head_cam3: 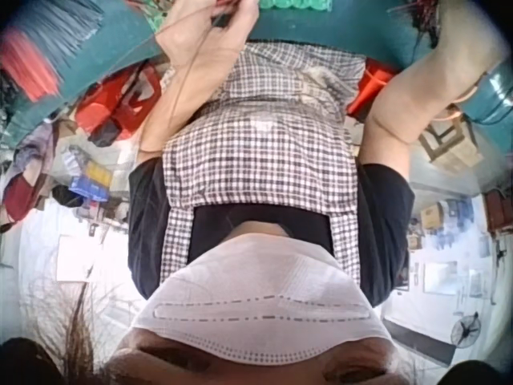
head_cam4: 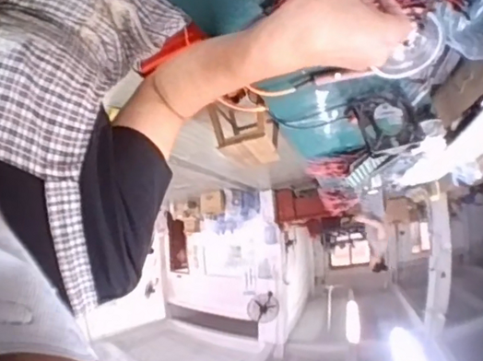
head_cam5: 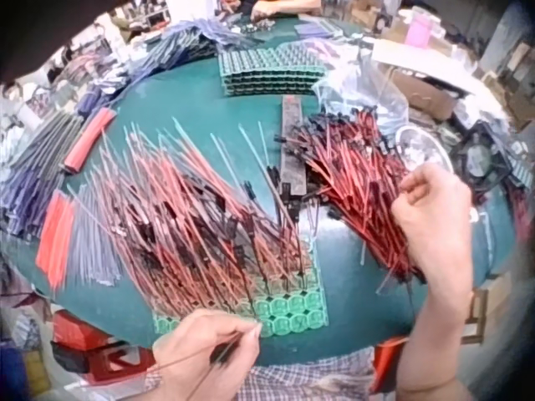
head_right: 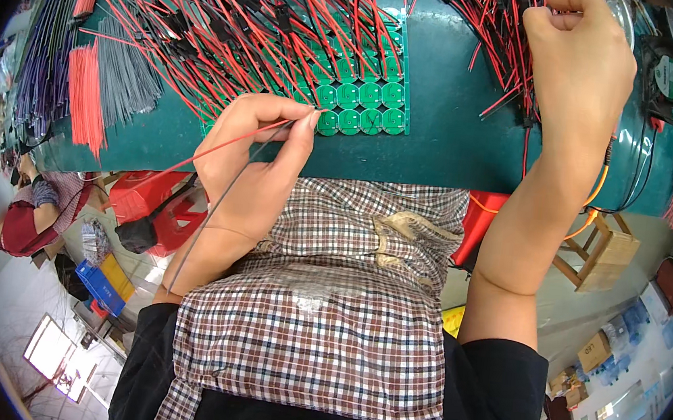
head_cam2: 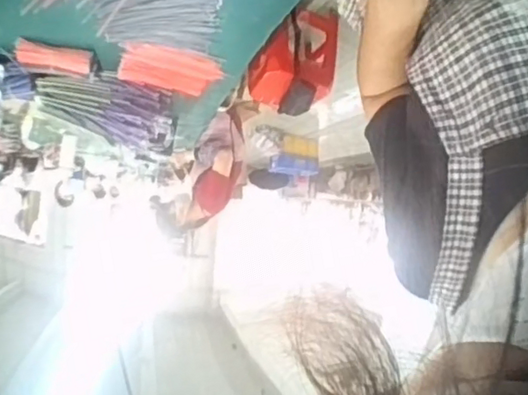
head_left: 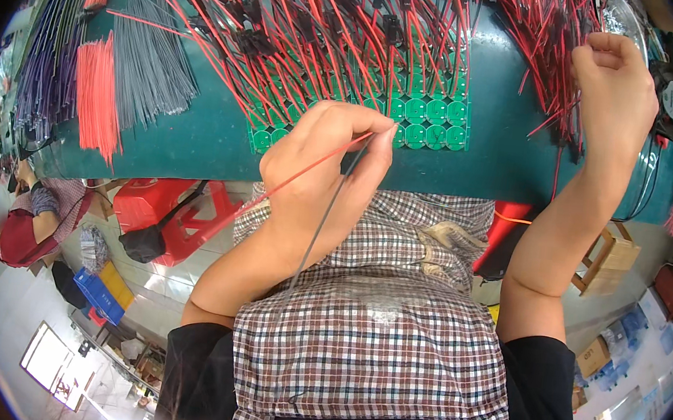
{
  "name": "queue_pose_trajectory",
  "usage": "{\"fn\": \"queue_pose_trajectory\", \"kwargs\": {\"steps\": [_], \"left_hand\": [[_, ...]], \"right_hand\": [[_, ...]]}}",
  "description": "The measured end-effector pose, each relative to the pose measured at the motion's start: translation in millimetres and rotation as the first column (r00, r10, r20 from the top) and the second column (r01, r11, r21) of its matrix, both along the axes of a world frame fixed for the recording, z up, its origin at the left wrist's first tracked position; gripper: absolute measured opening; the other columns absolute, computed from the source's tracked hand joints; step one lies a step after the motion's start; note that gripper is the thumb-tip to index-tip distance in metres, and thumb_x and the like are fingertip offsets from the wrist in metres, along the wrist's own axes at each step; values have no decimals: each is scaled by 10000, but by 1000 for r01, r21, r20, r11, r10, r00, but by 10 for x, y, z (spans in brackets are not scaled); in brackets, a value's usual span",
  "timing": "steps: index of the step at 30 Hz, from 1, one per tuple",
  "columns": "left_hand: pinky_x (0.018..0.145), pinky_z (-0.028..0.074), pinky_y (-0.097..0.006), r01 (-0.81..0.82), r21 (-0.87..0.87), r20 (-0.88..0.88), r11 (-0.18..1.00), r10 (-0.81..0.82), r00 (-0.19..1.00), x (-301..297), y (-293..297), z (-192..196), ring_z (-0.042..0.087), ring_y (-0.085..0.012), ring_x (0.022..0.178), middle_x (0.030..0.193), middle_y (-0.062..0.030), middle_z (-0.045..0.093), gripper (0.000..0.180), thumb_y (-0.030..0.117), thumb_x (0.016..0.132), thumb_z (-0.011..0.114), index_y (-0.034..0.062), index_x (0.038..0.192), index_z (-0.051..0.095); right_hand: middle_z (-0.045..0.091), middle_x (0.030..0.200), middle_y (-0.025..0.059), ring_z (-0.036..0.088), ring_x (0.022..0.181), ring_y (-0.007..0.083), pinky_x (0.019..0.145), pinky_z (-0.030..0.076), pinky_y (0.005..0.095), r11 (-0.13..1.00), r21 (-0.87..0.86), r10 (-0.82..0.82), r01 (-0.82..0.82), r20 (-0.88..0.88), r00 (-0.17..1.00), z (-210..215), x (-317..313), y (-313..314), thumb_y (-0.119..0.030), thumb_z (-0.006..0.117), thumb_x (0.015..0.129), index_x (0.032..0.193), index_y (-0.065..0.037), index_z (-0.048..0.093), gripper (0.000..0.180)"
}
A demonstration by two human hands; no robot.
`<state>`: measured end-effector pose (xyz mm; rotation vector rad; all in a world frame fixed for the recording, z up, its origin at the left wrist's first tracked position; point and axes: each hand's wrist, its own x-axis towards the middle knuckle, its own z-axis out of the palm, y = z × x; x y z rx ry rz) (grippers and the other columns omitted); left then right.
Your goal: The person connects red wires and black wires to pre-assembled LED circuit boards by hand.
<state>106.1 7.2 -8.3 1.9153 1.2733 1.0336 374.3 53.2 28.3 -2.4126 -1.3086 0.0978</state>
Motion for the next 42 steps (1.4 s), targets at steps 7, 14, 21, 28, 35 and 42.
{"fn": "queue_pose_trajectory", "kwargs": {"steps": [7, 14, 21, 28, 35, 42], "left_hand": [[566, 521, -287, -21, 14, 30, 1000, 21, 999, 12, 15, -79, 664, -189, 660, 792, -69, 672, 182, -17, 755, 762, 64, 877, 653], [546, 509, -294, -1, 39, -13, 999, 1, 1000, 8, 15, -67, 656, -198, 644, 795, -71, 665, 204, -28, 747, 761, 67, 891, 651], [546, 509, -299, 60, 82, -20, 995, -58, 998, 5, 34, -72, 649, -210, 633, 832, -96, 660, 245, -61, 737, 749, 62, 917, 638], [549, 513, -293, -8, 69, -47, 998, 11, 999, 83, 57, -32, 670, -198, 643, 793, -71, 668, 217, -22, 737, 769, 56, 886, 632], [610, 555, -272, -39, -39, -181, 999, 31, 983, 116, 77, 82, 700, -158, 690, 810, -47, 699, 191, 33, 773, 779, 27, 910, 646], [596, 526, -329, -31, -8, -283, 999, 28, 959, 122, 72, 103, 683, -221, 690, 781, -48, 689, 200, 73, 756, 769, 78, 903, 633]], "right_hand": [[711, 823, 26, 654, 723, 64, 702, 518, 200, 966, 259, 73, -8, -241, 968, -74, 38, -99, -95, 685, 835, 1057, 21, 702, 251], [714, 845, 64, 666, 741, 97, 702, 537, 210, 924, 381, 82, 43, -307, 948, -67, 38, -171, -56, 686, 869, 1047, 46, 709, 207], [721, 754, 43, 629, 663, 41, 606, 480, 183, 849, 521, 68, 86, -269, 961, -45, -31, -184, -115, 745, 790, 928, 36, 727, 205], [721, 824, 124, 691, 707, 122, 636, 524, 197, 775, 631, 201, 23, -280, 939, 4, -126, -227, -57, 682, 890, 974, 96, 661, 176], [704, 991, 207, 716, 800, 203, 689, 572, 255, 871, 489, 412, -52, -669, 618, -36, -236, -518, 21, 615, 936, 998, 106, 636, 107], [708, 990, 111, 704, 805, 145, 738, 567, 247, 914, 328, 382, -238, -502, 776, -415, -354, -577, 12, 618, 937, 1029, 77, 650, 117]]}}
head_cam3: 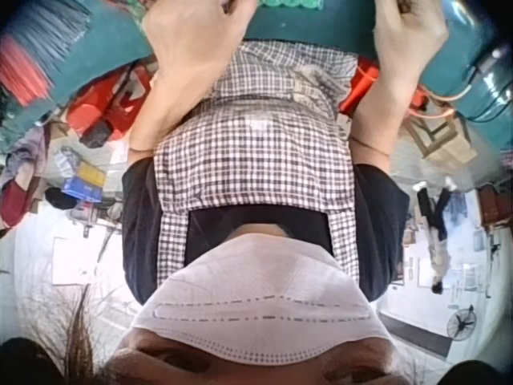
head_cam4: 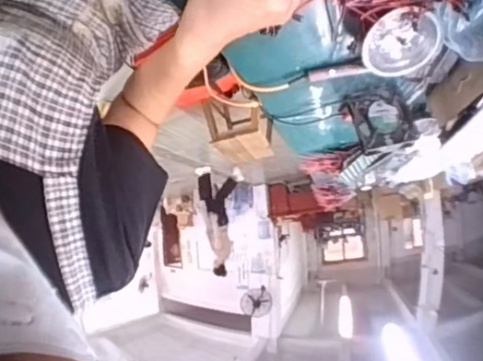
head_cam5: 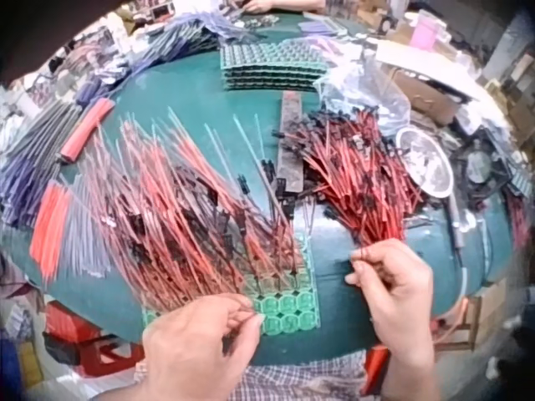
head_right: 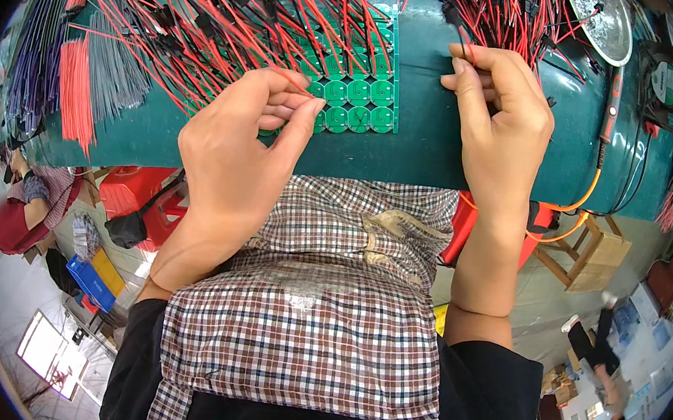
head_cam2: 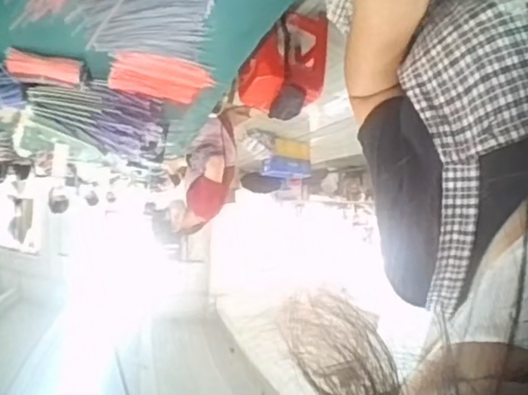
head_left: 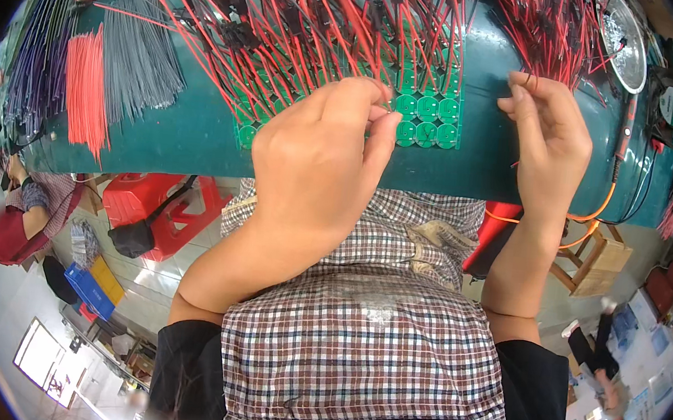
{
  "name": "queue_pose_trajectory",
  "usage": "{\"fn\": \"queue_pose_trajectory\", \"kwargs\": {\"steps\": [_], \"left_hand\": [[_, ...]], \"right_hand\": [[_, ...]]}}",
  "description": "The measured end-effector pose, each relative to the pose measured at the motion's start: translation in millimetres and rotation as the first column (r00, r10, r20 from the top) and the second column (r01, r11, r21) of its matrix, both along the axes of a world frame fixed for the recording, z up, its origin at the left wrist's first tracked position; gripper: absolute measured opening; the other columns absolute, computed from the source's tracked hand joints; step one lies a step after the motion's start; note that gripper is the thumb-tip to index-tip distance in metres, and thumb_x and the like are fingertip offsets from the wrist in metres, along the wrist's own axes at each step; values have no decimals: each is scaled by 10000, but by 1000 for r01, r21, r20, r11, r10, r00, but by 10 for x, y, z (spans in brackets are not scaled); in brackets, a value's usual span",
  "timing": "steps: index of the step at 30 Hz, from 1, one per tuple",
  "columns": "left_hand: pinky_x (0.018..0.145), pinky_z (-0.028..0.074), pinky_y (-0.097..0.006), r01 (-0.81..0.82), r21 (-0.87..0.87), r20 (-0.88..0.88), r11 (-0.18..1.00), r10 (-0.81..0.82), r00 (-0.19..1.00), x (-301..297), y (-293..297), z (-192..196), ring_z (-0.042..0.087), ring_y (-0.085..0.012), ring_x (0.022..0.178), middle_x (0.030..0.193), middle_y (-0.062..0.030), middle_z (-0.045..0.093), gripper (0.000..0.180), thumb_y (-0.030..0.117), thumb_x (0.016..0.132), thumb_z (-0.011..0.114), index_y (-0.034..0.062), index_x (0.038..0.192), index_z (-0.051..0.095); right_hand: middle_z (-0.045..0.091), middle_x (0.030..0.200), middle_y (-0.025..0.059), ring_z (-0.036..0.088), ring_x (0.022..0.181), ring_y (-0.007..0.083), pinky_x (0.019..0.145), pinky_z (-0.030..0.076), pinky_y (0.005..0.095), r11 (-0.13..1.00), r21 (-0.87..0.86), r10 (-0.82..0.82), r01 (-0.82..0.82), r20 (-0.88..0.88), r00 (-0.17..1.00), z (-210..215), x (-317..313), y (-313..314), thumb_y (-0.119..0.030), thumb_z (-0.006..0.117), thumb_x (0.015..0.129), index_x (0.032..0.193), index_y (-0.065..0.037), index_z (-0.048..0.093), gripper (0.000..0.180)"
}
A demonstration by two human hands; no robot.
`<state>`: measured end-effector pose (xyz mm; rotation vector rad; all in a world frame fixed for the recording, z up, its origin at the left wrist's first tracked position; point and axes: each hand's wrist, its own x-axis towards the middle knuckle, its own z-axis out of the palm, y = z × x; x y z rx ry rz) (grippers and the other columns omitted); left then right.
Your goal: The person connects red wires and black wires to pre-assembled LED circuit boards by hand.
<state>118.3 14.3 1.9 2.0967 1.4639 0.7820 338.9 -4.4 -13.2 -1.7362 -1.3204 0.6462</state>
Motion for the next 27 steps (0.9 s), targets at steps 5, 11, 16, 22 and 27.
{"fn": "queue_pose_trajectory", "kwargs": {"steps": [5, 11, 16, 22, 27], "left_hand": [[618, 535, -345, 0, 6, -13, 1000, 0, 1000, -2, -8, 29, 681, -240, 700, 786, -59, 688, 213, 78, 763, 756, 83, 947, 650], [628, 550, -302, 13, -18, -13, 1000, -14, 1000, -25, -5, 70, 696, -197, 703, 803, -65, 702, 217, 72, 789, 754, 63, 990, 672], [639, 566, -255, 32, -64, -20, 997, -33, 999, -58, 2, 170, 714, -142, 722, 845, -76, 722, 212, 58, 824, 752, 33, 1025, 687], [680, 539, -229, -38, -157, 204, 987, 70, 977, -388, 5, 411, 674, -104, 782, 867, -51, 705, 194, -2, 830, 744, 24, 1019, 713], [656, 512, -196, -410, -39, 109, 911, 412, 905, -1195, 319, 404, 640, -59, 714, 813, -13, 709, 160, 116, 860, 758, 45, 1002, 745]], "right_hand": [[699, 998, 137, 718, 853, 183, 749, 572, 256, 999, 37, 10, 1, -296, 955, 115, -59, -38, 26, 601, 943, 1036, 96, 630, 120], [694, 933, 126, 718, 906, 196, 763, 577, 256, 987, 9, 149, -157, -384, 911, 235, -295, -138, 45, 562, 957, 1017, 92, 594, 83], [644, 1026, 148, 721, 880, 229, 754, 591, 284, 972, 72, 235, -224, -339, 911, 168, -455, -143, 96, 588, 908, 1034, 105, 607, 128], [687, 962, 119, 698, 768, 152, 655, 553, 223, 950, 156, 301, -269, -242, 922, 135, -441, -83, 97, 683, 834, 911, 58, 689, 86], [737, 876, 98, 594, 580, 54, 497, 440, 175, 974, 131, 208, -183, -212, 955, 28, -519, -99, 86, 751, 777, 813, 38, 682, 92]]}}
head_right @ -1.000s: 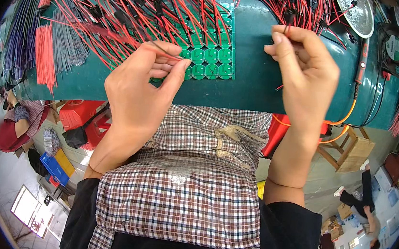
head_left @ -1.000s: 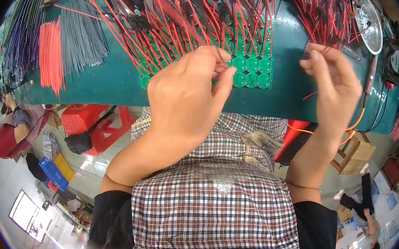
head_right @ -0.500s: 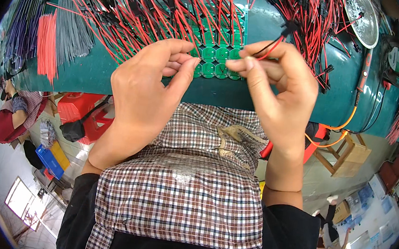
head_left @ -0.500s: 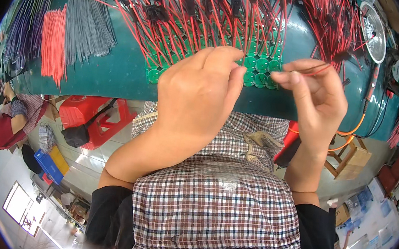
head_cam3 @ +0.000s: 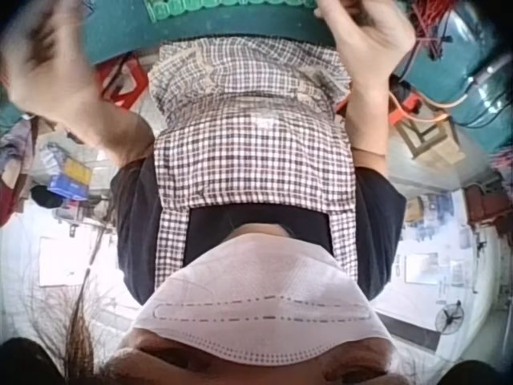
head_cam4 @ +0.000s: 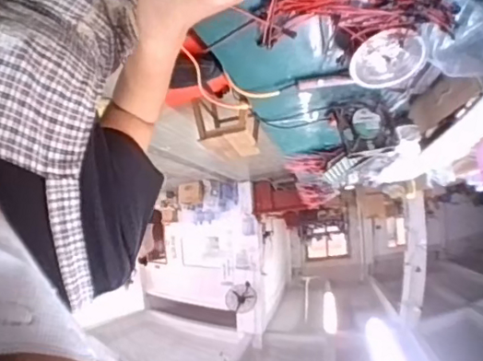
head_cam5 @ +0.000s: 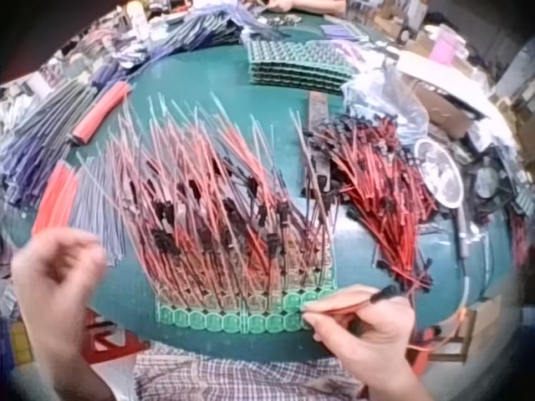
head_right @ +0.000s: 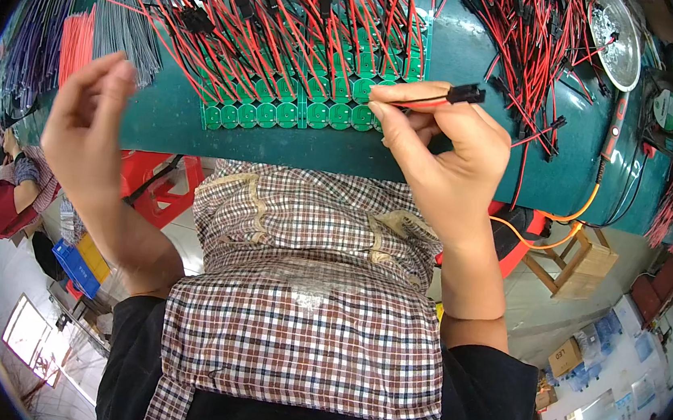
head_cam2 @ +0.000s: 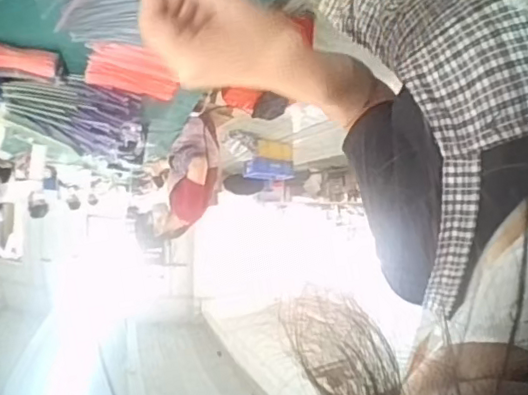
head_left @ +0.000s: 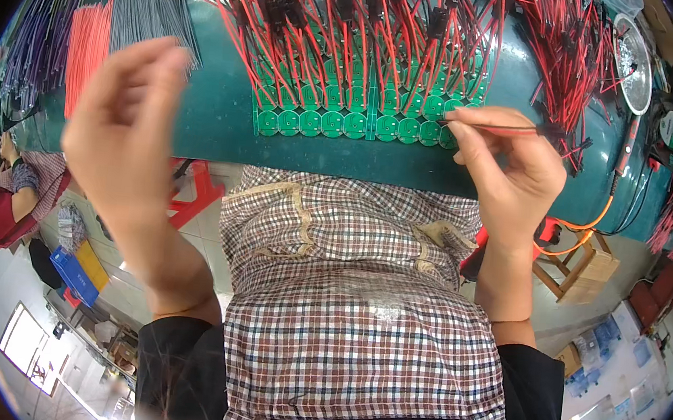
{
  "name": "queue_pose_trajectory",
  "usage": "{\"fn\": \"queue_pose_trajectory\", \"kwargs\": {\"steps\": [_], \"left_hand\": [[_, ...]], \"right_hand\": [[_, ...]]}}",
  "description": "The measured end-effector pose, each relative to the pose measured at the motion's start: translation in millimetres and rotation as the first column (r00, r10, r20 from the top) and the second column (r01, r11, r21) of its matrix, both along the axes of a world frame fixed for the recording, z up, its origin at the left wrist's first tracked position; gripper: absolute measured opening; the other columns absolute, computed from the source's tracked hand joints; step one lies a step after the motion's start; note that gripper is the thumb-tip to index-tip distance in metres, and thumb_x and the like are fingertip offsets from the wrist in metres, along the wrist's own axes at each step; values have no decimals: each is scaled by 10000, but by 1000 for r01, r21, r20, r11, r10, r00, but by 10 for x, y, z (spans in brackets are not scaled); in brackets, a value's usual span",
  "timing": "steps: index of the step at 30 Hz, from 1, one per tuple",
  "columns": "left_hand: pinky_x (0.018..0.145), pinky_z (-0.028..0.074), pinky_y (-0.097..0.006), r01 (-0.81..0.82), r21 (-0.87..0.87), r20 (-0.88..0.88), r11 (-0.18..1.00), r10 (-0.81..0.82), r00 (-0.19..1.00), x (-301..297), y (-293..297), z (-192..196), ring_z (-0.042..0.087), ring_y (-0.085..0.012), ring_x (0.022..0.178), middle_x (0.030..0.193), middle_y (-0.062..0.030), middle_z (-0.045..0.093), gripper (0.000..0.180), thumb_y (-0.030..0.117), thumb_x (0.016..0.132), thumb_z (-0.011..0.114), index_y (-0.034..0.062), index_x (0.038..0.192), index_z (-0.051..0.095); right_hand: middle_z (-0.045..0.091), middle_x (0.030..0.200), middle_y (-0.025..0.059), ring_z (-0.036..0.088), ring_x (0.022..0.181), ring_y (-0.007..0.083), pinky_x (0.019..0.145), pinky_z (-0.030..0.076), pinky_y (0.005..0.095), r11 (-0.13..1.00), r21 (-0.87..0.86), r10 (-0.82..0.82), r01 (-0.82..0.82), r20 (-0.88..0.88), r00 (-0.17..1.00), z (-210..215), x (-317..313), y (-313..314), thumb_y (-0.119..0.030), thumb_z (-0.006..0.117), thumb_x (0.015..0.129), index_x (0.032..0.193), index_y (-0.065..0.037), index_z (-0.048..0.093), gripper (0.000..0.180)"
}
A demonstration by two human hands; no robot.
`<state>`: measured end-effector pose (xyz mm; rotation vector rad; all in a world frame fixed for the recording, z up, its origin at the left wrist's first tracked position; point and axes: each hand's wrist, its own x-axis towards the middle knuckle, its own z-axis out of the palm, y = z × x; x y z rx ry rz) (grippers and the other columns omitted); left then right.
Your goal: The person connects red wires and black wires to pre-assembled LED circuit boards by hand.
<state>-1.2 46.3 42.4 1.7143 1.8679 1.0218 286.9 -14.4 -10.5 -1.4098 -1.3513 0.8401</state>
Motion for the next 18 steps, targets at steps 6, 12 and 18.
{"fn": "queue_pose_trajectory", "kwargs": {"steps": [6, 12, 18], "left_hand": [[775, 510, -299, -342, 14, -811, 940, 211, 546, -1432, 427, -240, 706, -171, 838, 918, -84, 740, 294, 334, 897, 677, 97, 1063, 729], [659, 475, -287, -298, -285, -515, 911, 117, 849, -2520, 494, -623, 589, -120, 690, 790, -52, 669, 305, 297, 922, 672, -1, 985, 687], [644, 463, -274, -179, -252, -463, 951, 44, 885, -2724, 511, -737, 557, -108, 680, 766, -57, 647, 328, 277, 933, 659, -48, 969, 662]], "right_hand": [[722, 851, 77, 506, 521, 19, 457, 382, 183, 999, 45, -33, 29, 88, 996, -141, -60, 16, 90, 761, 752, 760, 22, 603, 173], [718, 849, 70, 507, 518, 19, 456, 377, 180, 998, 46, -49, 44, 118, 992, -150, -57, 18, 87, 763, 748, 758, 23, 605, 171], [679, 778, 37, 503, 522, 17, 470, 378, 174, 997, 30, -72, 69, 130, 989, -150, -76, -2, 65, 759, 762, 813, 10, 647, 135]]}}
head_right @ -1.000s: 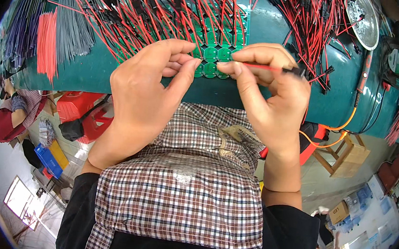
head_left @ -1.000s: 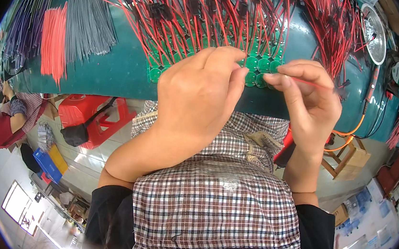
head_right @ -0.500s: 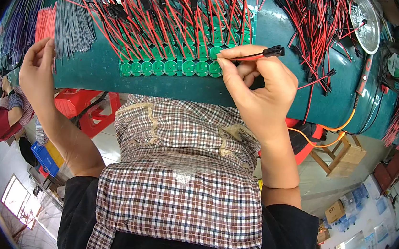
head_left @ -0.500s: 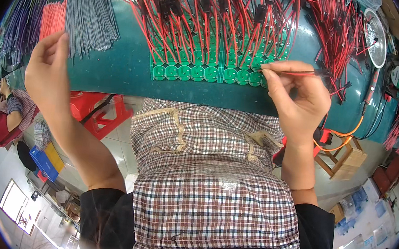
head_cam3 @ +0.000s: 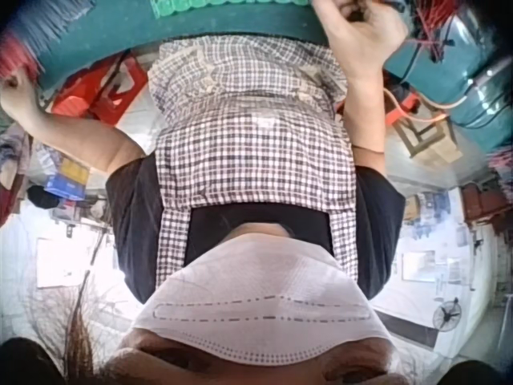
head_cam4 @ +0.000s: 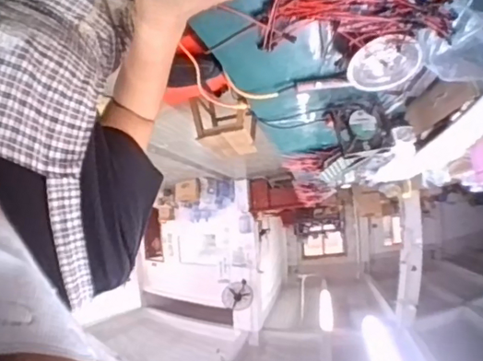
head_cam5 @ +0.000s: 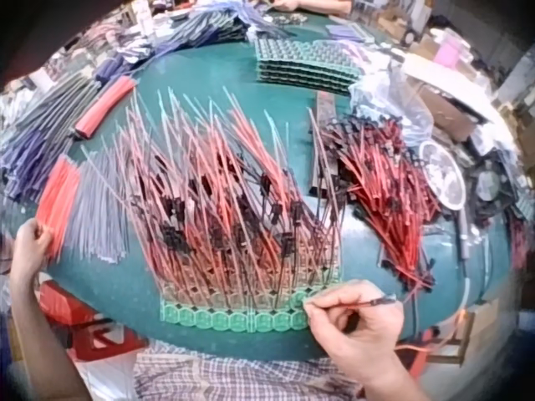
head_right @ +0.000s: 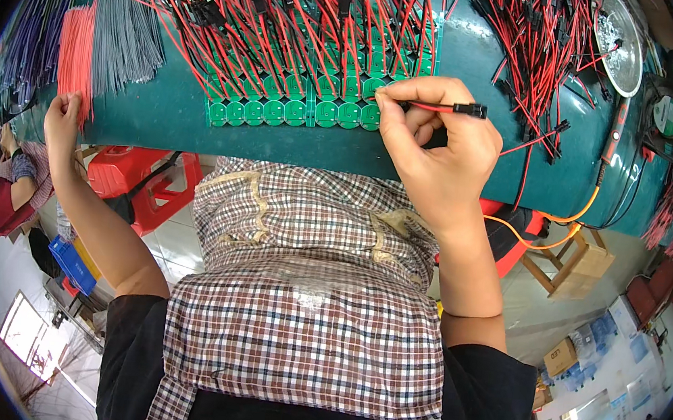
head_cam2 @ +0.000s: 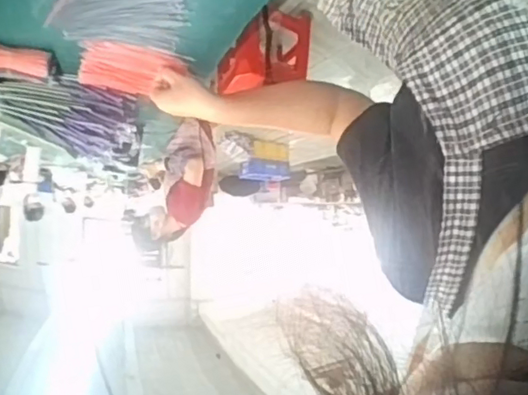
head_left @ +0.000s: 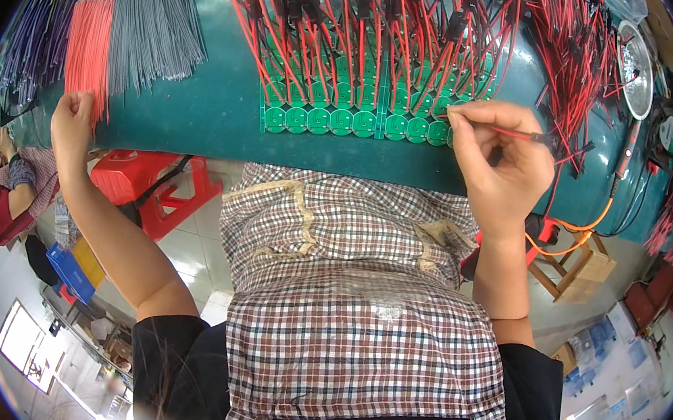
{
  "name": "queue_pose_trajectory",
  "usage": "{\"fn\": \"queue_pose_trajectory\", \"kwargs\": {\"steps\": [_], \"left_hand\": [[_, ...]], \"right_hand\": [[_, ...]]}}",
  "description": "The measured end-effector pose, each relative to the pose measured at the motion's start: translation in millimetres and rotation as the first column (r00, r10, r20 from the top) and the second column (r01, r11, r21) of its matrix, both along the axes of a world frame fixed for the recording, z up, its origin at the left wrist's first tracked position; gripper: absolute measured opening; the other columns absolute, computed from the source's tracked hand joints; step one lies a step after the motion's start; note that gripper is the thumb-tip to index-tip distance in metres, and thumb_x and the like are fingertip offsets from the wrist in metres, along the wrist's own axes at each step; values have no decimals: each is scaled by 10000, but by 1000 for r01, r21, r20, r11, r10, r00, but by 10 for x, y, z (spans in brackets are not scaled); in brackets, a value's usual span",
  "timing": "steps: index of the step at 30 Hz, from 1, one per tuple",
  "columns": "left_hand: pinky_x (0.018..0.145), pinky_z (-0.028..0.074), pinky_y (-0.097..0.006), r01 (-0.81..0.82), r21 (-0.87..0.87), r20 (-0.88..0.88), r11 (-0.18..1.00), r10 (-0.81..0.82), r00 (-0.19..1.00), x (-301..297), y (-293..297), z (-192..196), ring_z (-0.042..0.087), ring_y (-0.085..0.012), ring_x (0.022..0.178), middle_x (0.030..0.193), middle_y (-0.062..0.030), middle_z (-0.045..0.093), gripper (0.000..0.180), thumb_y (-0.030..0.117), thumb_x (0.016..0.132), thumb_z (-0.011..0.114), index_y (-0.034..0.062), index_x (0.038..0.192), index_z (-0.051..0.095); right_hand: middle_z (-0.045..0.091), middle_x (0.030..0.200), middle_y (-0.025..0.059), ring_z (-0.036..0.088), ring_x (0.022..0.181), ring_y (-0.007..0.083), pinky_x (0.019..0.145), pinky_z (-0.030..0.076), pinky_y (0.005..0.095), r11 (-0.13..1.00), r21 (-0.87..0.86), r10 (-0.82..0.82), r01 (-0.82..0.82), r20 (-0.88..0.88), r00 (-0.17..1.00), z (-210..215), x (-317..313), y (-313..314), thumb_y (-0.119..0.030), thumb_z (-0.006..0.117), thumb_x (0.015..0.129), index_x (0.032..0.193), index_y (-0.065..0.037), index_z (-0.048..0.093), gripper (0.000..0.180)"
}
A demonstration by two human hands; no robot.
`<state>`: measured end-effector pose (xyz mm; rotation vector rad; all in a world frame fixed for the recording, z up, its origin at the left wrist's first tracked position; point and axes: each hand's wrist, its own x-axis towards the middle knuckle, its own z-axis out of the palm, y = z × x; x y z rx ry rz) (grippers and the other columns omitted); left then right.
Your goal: The person connects red wires and black wires to pre-assembled LED circuit boards by hand.
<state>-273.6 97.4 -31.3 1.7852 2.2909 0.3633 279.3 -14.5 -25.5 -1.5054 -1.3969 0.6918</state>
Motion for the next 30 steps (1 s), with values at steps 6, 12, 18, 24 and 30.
{"fn": "queue_pose_trajectory", "kwargs": {"steps": [6, 12, 18, 24, 30], "left_hand": [[670, 479, -257, -63, 105, -310, 992, 93, 946, 429, -57, 185, 599, -111, 714, 805, -76, 690, 328, 271, 926, 664, -49, 999, 684], [586, 419, -224, -78, 74, 268, 994, 55, 962, 1239, -58, 278, 555, -47, 665, 785, 2, 671, 298, 266, 892, 713, -2, 1021, 717], [559, 377, -207, -12, -137, 337, 991, 58, 940, 1736, 29, 340, 515, -30, 649, 725, 47, 605, 266, 277, 883, 723, 27, 975, 716], [547, 374, -206, 3, -159, 328, 987, 49, 944, 1707, 66, 326, 512, -34, 651, 719, 45, 584, 276, 286, 893, 697, 18, 954, 694], [611, 456, -198, -86, -42, 431, 995, 96, 897, 1818, -106, 460, 579, -60, 704, 820, -6, 649, 265, 215, 913, 692, -24, 1026, 674]], "right_hand": [[658, 761, 20, 501, 537, 13, 480, 368, 161, 1000, 19, -17, 18, -43, 999, -4, -45, -20, 66, 744, 767, 839, -5, 656, 135], [666, 795, 47, 526, 529, 41, 478, 410, 185, 982, 148, 88, -118, 197, 977, 52, -67, 15, 90, 734, 759, 878, -14, 629, 189], [699, 880, 53, 545, 579, 17, 486, 388, 175, 992, 51, 107, -119, 186, 977, 124, -31, 46, 45, 777, 783, 985, 2, 583, 283], [681, 792, 37, 528, 508, 49, 462, 394, 187, 993, 17, 110, -115, 160, 981, 120, -6, 121, 40, 794, 735, 964, -14, 580, 318], [642, 813, 36, 573, 566, 117, 466, 432, 234, 985, 43, 156, -170, 229, 961, 158, 18, 155, 26, 772, 727, 794, -44, 670, 141]]}}
